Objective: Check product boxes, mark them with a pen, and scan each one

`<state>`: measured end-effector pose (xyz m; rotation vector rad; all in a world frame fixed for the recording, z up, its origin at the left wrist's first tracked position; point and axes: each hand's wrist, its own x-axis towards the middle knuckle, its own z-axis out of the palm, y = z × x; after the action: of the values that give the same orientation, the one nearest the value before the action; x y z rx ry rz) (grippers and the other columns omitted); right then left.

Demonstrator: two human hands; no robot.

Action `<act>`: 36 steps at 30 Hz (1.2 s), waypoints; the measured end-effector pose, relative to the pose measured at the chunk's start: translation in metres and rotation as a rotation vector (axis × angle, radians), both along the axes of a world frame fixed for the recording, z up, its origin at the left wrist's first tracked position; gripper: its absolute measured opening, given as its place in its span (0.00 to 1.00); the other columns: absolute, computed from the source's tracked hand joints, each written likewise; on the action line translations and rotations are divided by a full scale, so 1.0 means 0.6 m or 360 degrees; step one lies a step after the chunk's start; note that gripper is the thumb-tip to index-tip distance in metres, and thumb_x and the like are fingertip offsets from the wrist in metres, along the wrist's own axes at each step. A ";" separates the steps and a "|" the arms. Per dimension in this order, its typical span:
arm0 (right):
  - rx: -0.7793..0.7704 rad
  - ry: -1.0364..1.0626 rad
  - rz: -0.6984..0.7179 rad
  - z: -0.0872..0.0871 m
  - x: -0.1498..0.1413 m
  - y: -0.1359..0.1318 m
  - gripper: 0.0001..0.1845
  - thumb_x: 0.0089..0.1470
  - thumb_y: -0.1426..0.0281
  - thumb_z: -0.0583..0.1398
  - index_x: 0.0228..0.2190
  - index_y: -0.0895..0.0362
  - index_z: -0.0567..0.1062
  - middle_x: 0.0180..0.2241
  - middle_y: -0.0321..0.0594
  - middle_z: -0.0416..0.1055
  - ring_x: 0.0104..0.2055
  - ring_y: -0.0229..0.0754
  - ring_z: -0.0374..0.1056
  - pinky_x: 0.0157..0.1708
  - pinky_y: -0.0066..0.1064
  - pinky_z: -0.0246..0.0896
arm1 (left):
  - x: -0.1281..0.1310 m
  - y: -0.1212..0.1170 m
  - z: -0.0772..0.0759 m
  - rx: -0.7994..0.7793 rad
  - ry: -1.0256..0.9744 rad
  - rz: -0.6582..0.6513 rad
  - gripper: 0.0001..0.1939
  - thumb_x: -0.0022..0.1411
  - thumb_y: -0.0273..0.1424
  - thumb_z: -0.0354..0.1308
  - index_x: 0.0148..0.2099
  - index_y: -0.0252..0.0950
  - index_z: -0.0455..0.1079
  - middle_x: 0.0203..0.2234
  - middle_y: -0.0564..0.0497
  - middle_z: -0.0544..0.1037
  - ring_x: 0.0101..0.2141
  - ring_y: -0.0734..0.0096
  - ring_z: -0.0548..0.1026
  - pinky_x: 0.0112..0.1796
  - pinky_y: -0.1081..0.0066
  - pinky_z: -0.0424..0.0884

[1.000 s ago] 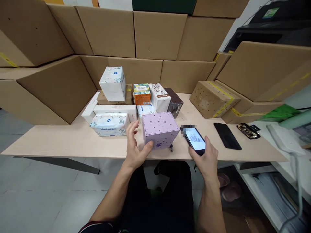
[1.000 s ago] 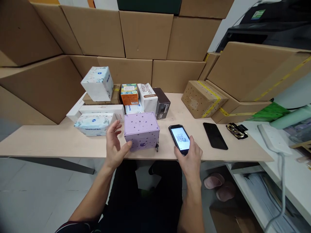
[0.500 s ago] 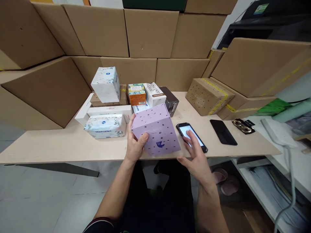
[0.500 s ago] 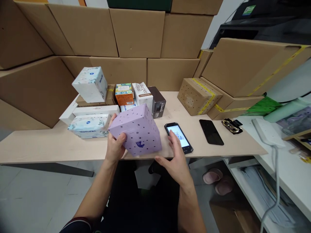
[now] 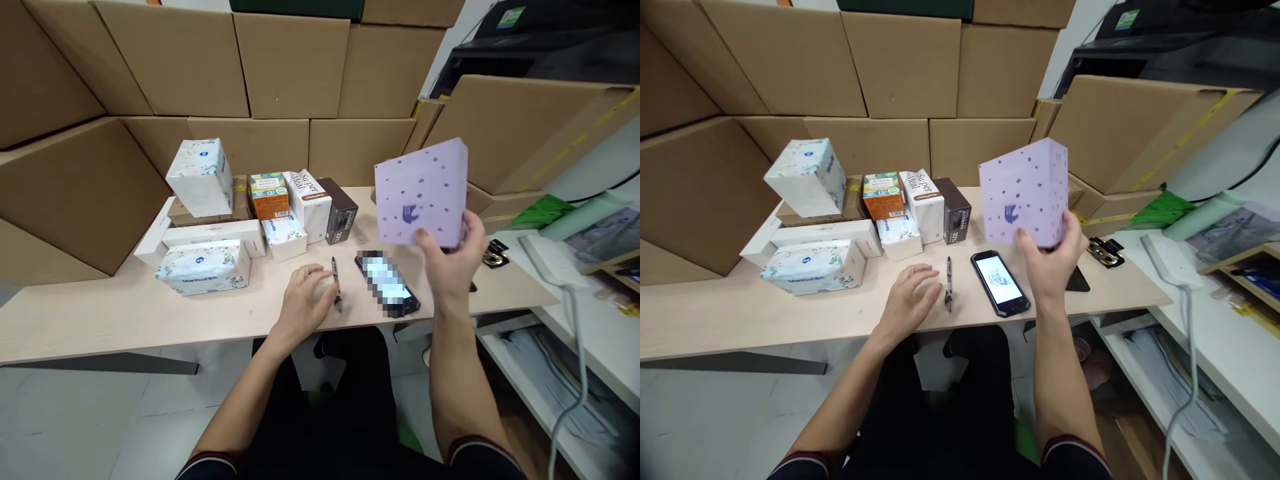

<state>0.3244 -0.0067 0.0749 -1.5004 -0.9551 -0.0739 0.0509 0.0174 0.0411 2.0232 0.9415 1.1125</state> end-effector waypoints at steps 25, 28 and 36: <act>-0.0966 -0.0611 -0.0358 0.030 0.203 0.196 0.44 0.45 0.46 0.61 0.59 0.55 0.67 0.66 0.59 0.46 0.68 0.74 0.37 0.61 0.69 0.37 | 0.048 -0.022 -0.044 0.0330 0.0806 -0.0133 0.15 0.72 0.40 0.48 0.53 0.42 0.71 0.47 0.44 0.70 0.50 0.55 0.65 0.49 0.52 0.65; -0.0832 -0.0648 -0.0241 0.008 0.197 0.195 0.43 0.43 0.49 0.63 0.58 0.53 0.68 0.64 0.55 0.47 0.68 0.69 0.41 0.63 0.65 0.39 | 0.048 -0.023 -0.042 0.0331 0.0795 -0.0123 0.15 0.72 0.40 0.49 0.52 0.42 0.72 0.47 0.44 0.71 0.50 0.56 0.65 0.50 0.52 0.65; -0.0302 -0.0775 -0.0473 0.024 0.180 0.150 0.39 0.43 0.53 0.65 0.55 0.55 0.68 0.58 0.53 0.49 0.63 0.63 0.50 0.63 0.58 0.48 | 0.045 -0.024 -0.043 0.0308 0.0770 -0.0117 0.15 0.71 0.40 0.50 0.53 0.42 0.73 0.46 0.44 0.72 0.49 0.56 0.66 0.49 0.52 0.66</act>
<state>0.4326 0.0835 0.0892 -1.8365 -1.1356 -0.6000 0.0782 0.0028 0.0154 2.5299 1.0075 0.7042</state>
